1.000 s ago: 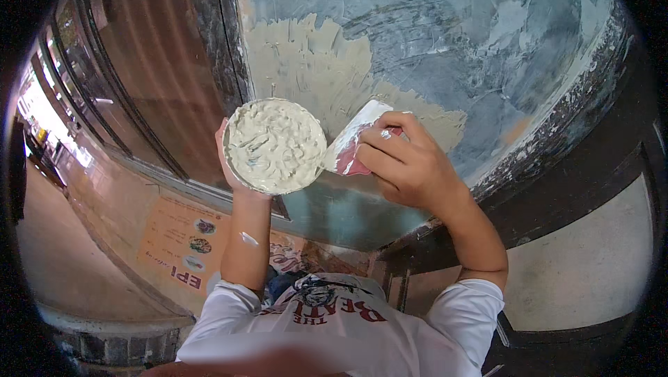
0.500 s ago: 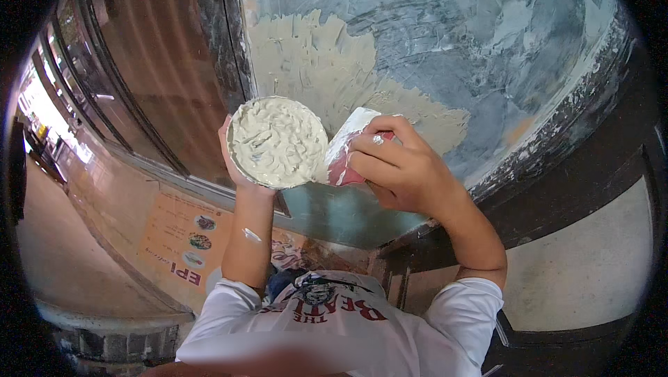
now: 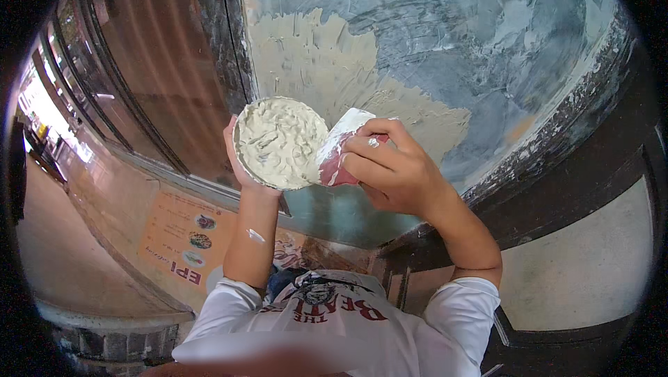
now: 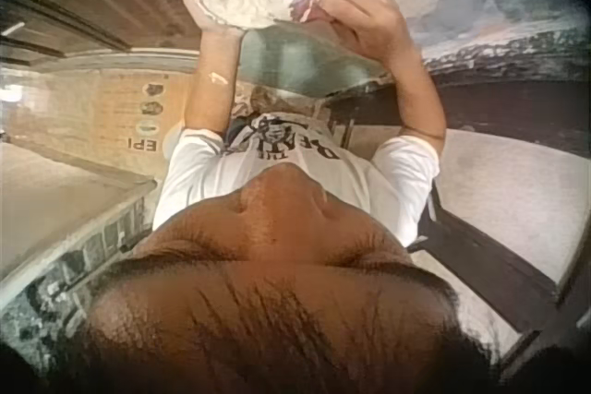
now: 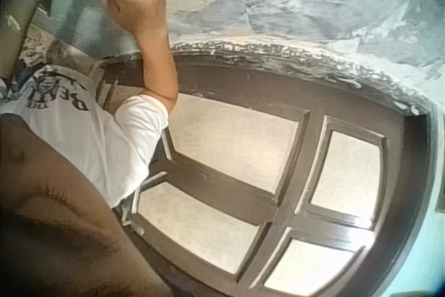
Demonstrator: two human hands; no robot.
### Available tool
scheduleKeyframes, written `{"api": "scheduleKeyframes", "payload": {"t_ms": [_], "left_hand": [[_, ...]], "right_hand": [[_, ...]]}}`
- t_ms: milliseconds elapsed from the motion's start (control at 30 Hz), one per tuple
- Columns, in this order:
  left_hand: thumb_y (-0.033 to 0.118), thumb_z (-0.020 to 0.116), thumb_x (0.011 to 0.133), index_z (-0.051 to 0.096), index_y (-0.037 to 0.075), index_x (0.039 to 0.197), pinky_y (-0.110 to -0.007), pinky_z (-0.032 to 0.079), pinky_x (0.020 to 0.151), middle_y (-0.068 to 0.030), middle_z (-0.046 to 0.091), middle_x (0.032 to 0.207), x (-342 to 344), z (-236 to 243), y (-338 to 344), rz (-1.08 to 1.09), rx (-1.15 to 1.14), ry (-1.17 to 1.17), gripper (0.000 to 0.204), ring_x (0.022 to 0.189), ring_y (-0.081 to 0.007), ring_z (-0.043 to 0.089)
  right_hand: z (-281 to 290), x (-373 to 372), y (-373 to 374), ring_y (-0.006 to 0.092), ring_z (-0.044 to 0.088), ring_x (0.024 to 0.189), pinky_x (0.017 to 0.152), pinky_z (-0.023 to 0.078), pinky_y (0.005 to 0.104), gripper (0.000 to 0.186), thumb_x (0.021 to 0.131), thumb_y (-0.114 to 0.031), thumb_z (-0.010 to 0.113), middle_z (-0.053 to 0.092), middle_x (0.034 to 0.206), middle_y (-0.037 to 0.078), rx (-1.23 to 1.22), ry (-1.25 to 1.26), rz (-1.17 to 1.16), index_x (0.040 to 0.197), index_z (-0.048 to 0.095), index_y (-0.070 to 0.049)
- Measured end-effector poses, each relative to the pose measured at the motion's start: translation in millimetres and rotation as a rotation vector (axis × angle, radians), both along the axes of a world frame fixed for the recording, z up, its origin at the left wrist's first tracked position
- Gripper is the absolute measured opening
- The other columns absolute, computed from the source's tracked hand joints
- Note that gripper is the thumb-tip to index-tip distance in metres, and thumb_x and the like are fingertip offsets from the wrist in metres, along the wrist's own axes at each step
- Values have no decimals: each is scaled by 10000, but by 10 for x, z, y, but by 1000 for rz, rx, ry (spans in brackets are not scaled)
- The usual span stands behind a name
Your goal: The person applies wall putty to an indoor wall surface using a putty knife, scooping the filler from a bowl.
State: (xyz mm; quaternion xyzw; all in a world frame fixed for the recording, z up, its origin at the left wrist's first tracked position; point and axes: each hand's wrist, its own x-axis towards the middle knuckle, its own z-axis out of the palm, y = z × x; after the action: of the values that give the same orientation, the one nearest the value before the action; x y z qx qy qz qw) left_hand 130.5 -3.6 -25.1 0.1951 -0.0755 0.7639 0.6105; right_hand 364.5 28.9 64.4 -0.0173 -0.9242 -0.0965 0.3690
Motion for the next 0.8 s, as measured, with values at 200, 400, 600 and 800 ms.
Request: {"api": "scheduleKeyframes", "payload": {"t_ms": [200,400,600,800], "left_hand": [[512,403,969,626,-3,1237,-483,521,973,-198,667,1213,18,2,-11,-14,-21,-9,622,1088,-357,653],[504,393,974,633,10,1239,-484,530,962,-186,669,1212,35,-34,-20,-1,-52,4,610,1085,-349,655],[516,389,974,633,17,1238,-501,528,960,-181,669,1215,-30,-99,-3,-10,-64,4,615,1082,-357,654],[522,381,977,623,17,1251,-508,521,972,-189,662,1225,-63,-103,-4,11,-55,24,623,1103,-363,645]], "right_hand": [[32,31,68,347,616,917,821,529,410,331,627,45,650,682,1013,104,60,105,-109,948,673,-34],[375,217,316,324,635,883,811,524,388,296,745,16,687,687,980,119,55,332,-341,1038,662,-23],[500,187,613,319,654,932,796,528,379,225,880,-132,703,694,1039,121,-45,519,-575,1097,669,-84],[479,72,722,312,657,947,794,531,394,243,885,-185,697,695,1053,104,51,469,-636,1106,660,-92]]}}
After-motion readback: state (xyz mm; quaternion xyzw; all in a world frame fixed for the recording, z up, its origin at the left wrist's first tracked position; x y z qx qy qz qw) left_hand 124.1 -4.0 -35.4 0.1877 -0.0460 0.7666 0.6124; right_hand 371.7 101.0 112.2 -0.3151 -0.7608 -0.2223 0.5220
